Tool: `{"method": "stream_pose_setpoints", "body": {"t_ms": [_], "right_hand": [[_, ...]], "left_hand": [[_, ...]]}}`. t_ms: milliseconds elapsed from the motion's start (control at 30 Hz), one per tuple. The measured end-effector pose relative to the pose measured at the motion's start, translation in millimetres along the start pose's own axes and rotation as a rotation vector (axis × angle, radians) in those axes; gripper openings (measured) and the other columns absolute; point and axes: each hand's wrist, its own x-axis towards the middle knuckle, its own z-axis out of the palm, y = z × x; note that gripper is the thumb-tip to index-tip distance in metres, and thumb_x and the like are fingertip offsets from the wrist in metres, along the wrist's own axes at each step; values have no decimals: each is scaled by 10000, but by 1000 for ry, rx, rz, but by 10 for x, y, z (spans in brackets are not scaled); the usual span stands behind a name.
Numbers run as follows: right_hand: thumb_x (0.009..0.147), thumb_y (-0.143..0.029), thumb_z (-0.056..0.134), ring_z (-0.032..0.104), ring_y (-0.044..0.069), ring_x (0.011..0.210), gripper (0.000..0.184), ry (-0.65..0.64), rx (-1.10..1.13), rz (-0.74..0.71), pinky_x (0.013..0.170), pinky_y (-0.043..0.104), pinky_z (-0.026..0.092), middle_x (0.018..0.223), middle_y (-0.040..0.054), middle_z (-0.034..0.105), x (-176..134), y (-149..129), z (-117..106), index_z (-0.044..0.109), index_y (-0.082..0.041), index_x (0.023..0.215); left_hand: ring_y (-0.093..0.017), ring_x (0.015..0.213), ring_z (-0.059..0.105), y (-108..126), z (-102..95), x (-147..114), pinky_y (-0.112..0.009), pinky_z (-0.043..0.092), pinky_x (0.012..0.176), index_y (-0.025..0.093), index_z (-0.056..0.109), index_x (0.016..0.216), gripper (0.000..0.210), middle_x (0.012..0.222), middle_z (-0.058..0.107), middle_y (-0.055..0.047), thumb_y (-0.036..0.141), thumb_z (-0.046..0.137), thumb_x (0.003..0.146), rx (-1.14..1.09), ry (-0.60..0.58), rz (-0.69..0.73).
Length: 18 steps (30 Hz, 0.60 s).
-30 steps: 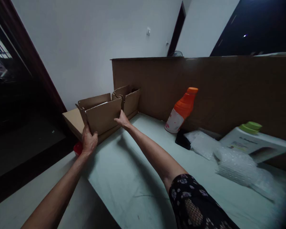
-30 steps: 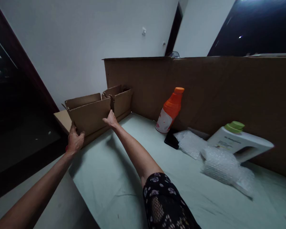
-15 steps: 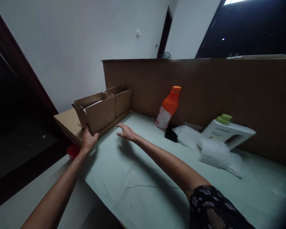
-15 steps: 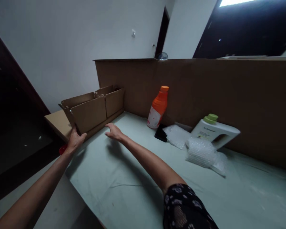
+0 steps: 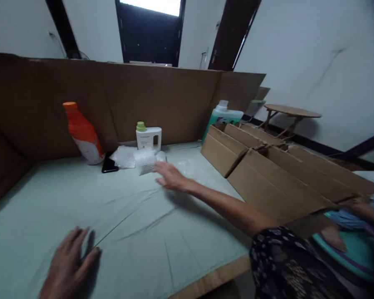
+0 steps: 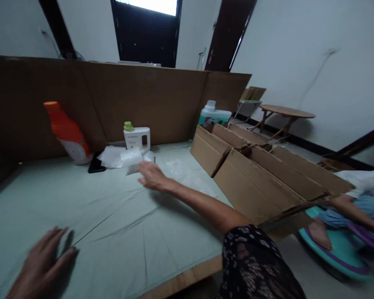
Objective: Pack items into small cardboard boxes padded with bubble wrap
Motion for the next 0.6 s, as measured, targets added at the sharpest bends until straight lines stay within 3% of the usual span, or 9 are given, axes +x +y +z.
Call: {"method": "stream_pose_setpoints", "body": {"t_ms": [67,167,233,333,467,600], "right_hand": [[813,-126,714,447,363,1394,402,120,-112,193,1107,543,377,1472,212,532,-206,506,-378,659,-121,1211],[836,-100,624,359,437,1412,412,302,-244,458,1086,654,309,1434,268,520,-489,1186,-925,603,-81,1247],[862,-148,598,454,452,1303,311,350,-286,598,1027,692,313,1218,279,634,-645,1562,-1180,637,-82,1163],[859,-237,614,594,393,1046,100,313,-284,681,892,618,408,771,167,679,-798,1896,-1326,701,-188,853],[816,-229,639,638,336,846,154,281,-279,589,812,525,442,576,84,600,-881,1801,-1279,655,-242,664],[820,-207,605,667,332,834,108,366,-293,340,890,551,410,725,119,692,-939,1296,-1274,699,-222,770]], "left_hand": [[-370,1370,498,319,347,29,-587,413,1121,189,654,1305,522,1445,572,-159,470,463,909,63,-48,116],[-346,1385,491,727,590,95,-604,366,1143,193,660,1307,488,1455,573,-158,412,408,951,125,-54,233],[-347,1393,480,887,619,115,-608,360,1144,181,652,1320,473,1469,559,-169,381,415,963,128,-47,283],[-353,1383,488,945,607,104,-610,389,1120,188,657,1308,445,1464,562,-168,369,444,962,94,-9,296],[-379,1343,521,889,601,72,-612,457,1066,158,675,1262,461,1410,593,-198,423,497,930,-13,57,246],[-379,1362,506,1026,497,41,-590,441,1101,128,616,1319,536,1438,554,-222,449,541,895,-169,71,135]]}}
